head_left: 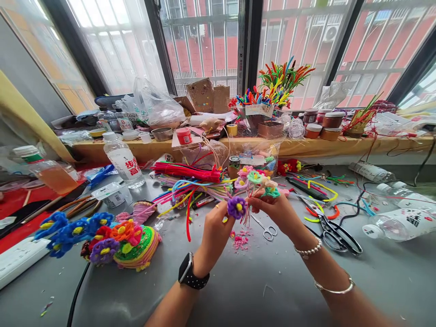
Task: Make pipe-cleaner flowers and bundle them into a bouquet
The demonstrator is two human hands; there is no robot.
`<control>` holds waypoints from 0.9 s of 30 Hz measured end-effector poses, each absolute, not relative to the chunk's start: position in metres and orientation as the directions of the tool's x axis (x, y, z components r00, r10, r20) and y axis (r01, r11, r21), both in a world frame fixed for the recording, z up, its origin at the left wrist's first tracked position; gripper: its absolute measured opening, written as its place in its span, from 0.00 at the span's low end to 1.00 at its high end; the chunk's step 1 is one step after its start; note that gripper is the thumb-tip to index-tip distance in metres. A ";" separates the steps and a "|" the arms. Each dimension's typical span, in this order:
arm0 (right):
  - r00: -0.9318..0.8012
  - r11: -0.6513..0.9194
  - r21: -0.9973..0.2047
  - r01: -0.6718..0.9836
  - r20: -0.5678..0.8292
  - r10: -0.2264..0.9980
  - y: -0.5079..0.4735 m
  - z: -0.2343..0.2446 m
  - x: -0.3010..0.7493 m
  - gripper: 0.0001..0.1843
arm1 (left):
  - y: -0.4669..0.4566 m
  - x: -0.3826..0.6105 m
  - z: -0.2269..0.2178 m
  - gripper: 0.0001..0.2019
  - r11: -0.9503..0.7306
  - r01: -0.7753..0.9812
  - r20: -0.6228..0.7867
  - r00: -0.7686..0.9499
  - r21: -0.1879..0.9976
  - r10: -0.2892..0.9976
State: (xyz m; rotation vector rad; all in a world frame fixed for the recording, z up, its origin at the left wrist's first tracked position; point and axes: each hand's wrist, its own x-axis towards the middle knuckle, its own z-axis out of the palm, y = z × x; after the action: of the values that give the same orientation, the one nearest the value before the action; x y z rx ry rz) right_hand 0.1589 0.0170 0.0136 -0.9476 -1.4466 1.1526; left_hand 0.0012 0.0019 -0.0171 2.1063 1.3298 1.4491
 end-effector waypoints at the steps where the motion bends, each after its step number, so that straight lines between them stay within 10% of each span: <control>1: -0.189 0.246 -0.969 -0.020 0.245 0.951 0.017 0.013 0.158 0.08 | 0.002 0.001 -0.017 0.04 -0.543 0.520 0.596 0.080 0.659 0.799; 10: -0.288 0.410 -0.904 0.121 0.364 0.886 0.013 0.011 0.161 0.09 | 0.005 0.001 -0.016 0.09 -0.347 0.170 0.347 0.032 0.922 0.937; 27: -0.271 0.757 -0.504 0.415 0.727 0.632 0.006 0.009 0.149 0.06 | 0.002 0.001 -0.016 0.06 -0.661 0.641 0.790 0.137 0.389 0.597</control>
State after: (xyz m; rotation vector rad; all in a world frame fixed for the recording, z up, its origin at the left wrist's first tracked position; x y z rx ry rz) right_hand 0.1491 0.0062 0.0089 -0.7998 -1.9061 0.2583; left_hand 0.0013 0.0017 -0.0156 2.4007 1.3088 1.6328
